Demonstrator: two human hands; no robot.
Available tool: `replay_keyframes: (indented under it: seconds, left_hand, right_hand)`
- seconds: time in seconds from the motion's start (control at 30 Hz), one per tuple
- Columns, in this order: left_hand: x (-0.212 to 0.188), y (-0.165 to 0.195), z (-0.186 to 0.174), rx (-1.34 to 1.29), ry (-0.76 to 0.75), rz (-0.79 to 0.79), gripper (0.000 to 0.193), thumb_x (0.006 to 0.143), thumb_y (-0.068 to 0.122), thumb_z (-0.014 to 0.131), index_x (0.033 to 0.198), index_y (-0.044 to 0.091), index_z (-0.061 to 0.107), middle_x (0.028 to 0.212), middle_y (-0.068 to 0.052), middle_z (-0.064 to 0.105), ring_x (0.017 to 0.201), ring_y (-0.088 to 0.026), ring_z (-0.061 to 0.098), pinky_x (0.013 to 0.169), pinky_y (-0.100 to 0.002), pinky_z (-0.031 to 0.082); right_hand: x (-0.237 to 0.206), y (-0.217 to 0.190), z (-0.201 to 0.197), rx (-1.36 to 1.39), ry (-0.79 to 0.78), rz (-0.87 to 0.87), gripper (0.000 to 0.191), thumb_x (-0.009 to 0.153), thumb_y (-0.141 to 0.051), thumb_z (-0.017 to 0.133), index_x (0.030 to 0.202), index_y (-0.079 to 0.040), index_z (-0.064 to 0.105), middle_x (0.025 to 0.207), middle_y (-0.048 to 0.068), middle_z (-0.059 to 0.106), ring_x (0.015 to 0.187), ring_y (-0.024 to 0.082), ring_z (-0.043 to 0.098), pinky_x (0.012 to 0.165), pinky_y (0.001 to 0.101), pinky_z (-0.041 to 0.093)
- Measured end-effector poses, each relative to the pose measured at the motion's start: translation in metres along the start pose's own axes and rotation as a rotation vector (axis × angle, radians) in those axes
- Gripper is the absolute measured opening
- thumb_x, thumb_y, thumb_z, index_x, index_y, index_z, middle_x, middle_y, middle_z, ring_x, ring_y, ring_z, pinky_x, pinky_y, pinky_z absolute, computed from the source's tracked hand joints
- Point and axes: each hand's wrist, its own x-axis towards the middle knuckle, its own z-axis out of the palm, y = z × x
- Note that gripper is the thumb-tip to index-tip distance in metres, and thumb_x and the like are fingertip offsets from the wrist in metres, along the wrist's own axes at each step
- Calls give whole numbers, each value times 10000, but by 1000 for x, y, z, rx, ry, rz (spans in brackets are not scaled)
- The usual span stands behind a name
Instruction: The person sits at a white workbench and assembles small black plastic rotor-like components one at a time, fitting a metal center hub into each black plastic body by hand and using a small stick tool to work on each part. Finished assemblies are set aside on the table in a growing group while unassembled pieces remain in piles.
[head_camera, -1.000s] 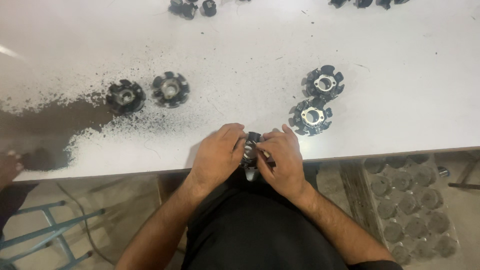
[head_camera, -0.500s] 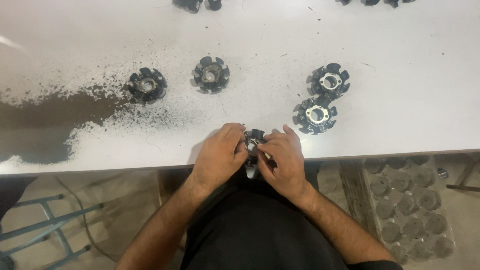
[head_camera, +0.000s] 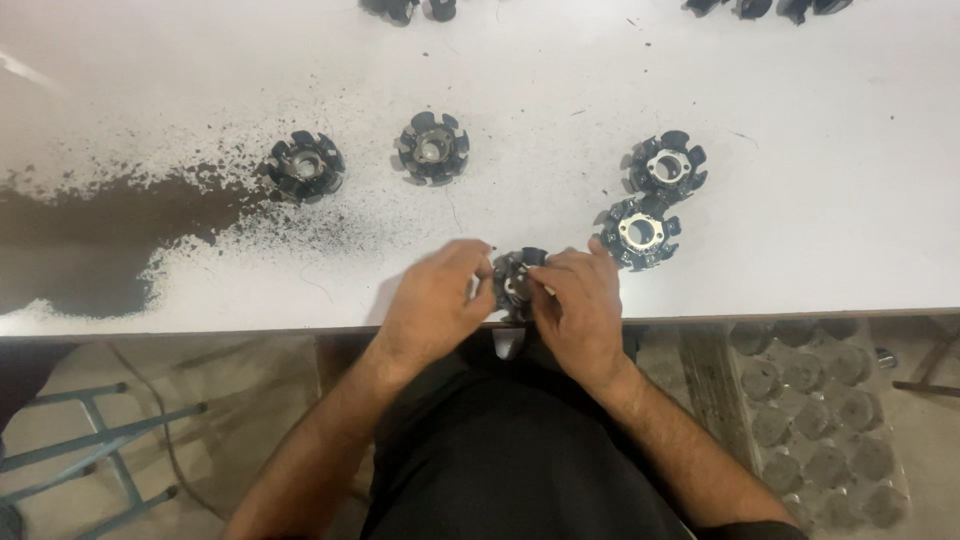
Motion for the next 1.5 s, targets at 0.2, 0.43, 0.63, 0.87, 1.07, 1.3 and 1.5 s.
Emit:
replay_keyframes:
  seconds: [0.2,0.43,0.63,0.87,1.07,1.3,1.5]
  left_hand:
    - [71,-46,-29,449,179,-166,1073,862,631,788,1468,-130,335,1341,-368,495,1257,-486,515,1047,-612,450]
    - [110,-22,-27,395,-4,-310,1123,811,564,821,1505,-102,241,1299,-282,525,1148,-394,547,967,-540,459]
    - [55,7,-17,129,-391,-101,1110,753,376,852,1566,12,189,1421,-176,502,1260,-353,512,1121,-512,379]
    - [11,29,-28,25,1,310,817,773,325,845,1456,104,455,1554,-282,379,1386,-426,456,1144,-577,351]
    - [4,30,4,-25,87,19,325,826,172,789,1102,62,656,1425,-198,514,1322,-420,517,1086,-541,443]
    - [0,13,24,27,184,-20,198,845,157,785,1000,62,704,1367,-166,573,1250,-373,557,1062,-526,455]
    - [2,10,23,-19,220,-2,157,863,122,770,992,65,700,1343,-141,598,1193,-303,593,1026,-470,484]
  right_hand:
    - [-4,0,-17,60,108,-35,267,887,33,788,1096,-50,644,1075,107,667,1068,308,652,967,440,504]
    - [10,2,-24,-17,1,19,243,849,62,742,1041,-45,638,1003,109,663,990,322,638,911,467,499]
    - [24,43,-43,-41,-5,126,222,892,67,725,1069,-30,632,1014,135,654,958,343,619,869,454,481]
    - [8,31,-27,33,178,143,218,958,1,713,1144,-38,606,1120,129,676,1132,305,659,1214,559,396]
    - [-4,5,-7,219,19,128,237,919,-20,739,1118,-54,615,1097,103,710,1085,273,693,1202,537,411]
    - [2,-3,4,81,-45,87,280,835,0,785,1072,-74,656,1030,77,700,1027,272,681,1159,531,406]
    - [6,-2,6,41,-70,60,295,815,6,794,1065,-76,661,985,66,685,999,274,677,1165,561,421]
